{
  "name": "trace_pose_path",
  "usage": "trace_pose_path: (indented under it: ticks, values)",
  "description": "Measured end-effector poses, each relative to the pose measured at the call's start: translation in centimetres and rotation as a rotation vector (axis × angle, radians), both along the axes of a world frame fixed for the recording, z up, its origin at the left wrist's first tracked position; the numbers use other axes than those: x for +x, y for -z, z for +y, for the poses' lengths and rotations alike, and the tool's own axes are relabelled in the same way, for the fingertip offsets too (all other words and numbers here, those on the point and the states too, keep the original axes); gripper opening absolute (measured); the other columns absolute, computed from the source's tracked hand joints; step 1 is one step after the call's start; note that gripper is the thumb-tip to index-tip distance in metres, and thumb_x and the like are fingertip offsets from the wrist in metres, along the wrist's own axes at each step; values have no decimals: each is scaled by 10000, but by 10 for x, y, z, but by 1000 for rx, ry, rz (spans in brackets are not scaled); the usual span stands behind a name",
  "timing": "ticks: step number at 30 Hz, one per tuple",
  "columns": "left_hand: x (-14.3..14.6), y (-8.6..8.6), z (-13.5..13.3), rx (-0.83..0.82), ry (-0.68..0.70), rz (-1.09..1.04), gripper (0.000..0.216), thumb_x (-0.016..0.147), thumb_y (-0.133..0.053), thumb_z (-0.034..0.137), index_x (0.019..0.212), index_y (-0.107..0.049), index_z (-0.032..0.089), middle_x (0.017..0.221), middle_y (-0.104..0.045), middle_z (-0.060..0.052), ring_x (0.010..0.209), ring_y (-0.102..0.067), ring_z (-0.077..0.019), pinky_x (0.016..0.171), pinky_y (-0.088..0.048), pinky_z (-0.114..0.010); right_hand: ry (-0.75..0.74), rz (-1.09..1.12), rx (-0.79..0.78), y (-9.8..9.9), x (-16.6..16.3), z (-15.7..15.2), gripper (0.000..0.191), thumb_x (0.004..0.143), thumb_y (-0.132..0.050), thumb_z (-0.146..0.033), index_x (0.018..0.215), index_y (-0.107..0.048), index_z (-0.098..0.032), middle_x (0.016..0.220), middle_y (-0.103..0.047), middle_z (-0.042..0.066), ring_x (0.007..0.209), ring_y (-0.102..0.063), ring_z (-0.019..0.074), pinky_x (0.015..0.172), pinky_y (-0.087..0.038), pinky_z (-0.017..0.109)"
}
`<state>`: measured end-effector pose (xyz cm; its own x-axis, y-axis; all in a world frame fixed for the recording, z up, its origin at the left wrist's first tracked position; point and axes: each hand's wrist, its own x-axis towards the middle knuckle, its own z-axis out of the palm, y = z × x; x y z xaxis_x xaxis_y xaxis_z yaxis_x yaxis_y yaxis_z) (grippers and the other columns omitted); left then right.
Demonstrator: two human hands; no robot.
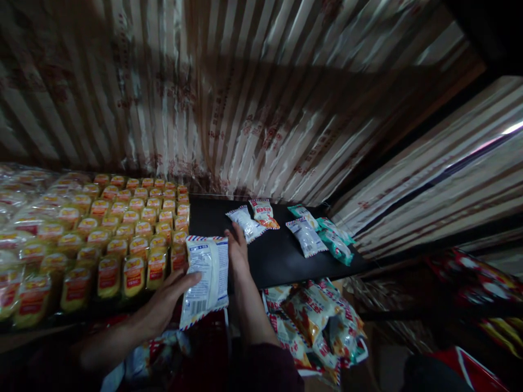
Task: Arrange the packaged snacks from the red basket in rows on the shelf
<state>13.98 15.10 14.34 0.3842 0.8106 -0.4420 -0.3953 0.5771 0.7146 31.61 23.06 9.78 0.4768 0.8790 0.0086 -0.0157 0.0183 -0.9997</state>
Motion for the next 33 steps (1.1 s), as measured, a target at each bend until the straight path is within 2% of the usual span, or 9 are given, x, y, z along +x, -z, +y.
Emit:
trace_pose_path:
  ticks: [3,7,14,17,21,24,27,30,33]
  values:
    - [0,5,-10,-11,89,18,531,689,-724,407,1159,-650,172,1158,-686,-119,1091,-628,-295,987,-447,-430,65,113,-85,-6,2,-3,516,675,-664,-398,1154,-618,-212,1098,-665,52,940,-631,192,798,-513,319]
    - [0,3,-22,27,145,20,496,680,-726,393,1121,-668,172,1132,-698,-107,1053,-645,-287,960,-458,-417,14,198,-52,-17,-5,-12,468,662,-668,-397,1082,-628,-196,1099,-652,58,912,-641,175,771,-509,298]
    - [-18,7,-76,-26,106,-33,399,643,-737,360,972,-721,134,1000,-736,-128,972,-675,-305,926,-474,-418,-71,242,-17,-23,-27,-58,385,659,-687,-383,982,-634,-181,1096,-663,82,871,-658,161,766,-513,299]
    - [-37,25,-110,-200,100,-42,405,675,-716,379,976,-707,107,947,-740,-156,930,-690,-317,873,-505,-419,-135,230,-18,-13,-41,-92,351,682,-671,-383,969,-633,-185,1062,-680,76,862,-660,162,752,-508,294]
    - [-57,69,-146,-490,46,-31,472,700,-689,366,1076,-651,83,884,-744,-156,876,-702,-322,788,-544,-408,-185,150,-53,10,-57,-138,284,711,-624,-356,938,-647,-188,1002,-698,53,878,-648,164,792,-496,293]
    - [-65,105,-160,-416,-73,27,478,733,-662,376,1115,-620,93,880,-743,-144,820,-706,-311,737,-553,-407,-288,-35,-133,27,-68,-169,242,758,-570,-327,942,-664,-200,969,-705,31,890,-639,166,836,-486,299]
    - [-71,130,-169,-281,-217,90,419,710,-693,288,1084,-618,115,865,-740,-118,798,-702,-266,747,-545,-369,-500,-285,-256,40,-84,-197,209,812,-543,-334,929,-679,-227,945,-710,9,893,-638,169,869,-474,313]
    - [-79,141,-178,-221,-302,152,301,705,-693,277,963,-635,135,775,-720,-69,690,-675,-203,676,-531,-308,-724,-464,-357,51,-103,-224,231,805,-598,-399,973,-675,-261,982,-709,-1,959,-632,183,896,-461,317]
    - [-88,144,-185,-211,-305,151,268,731,-674,338,914,-641,145,761,-698,-47,636,-637,-160,600,-500,-256,-834,-574,-335,61,-118,-243,449,717,-707,-422,1128,-620,-263,1114,-677,25,1051,-606,214,925,-449,332]
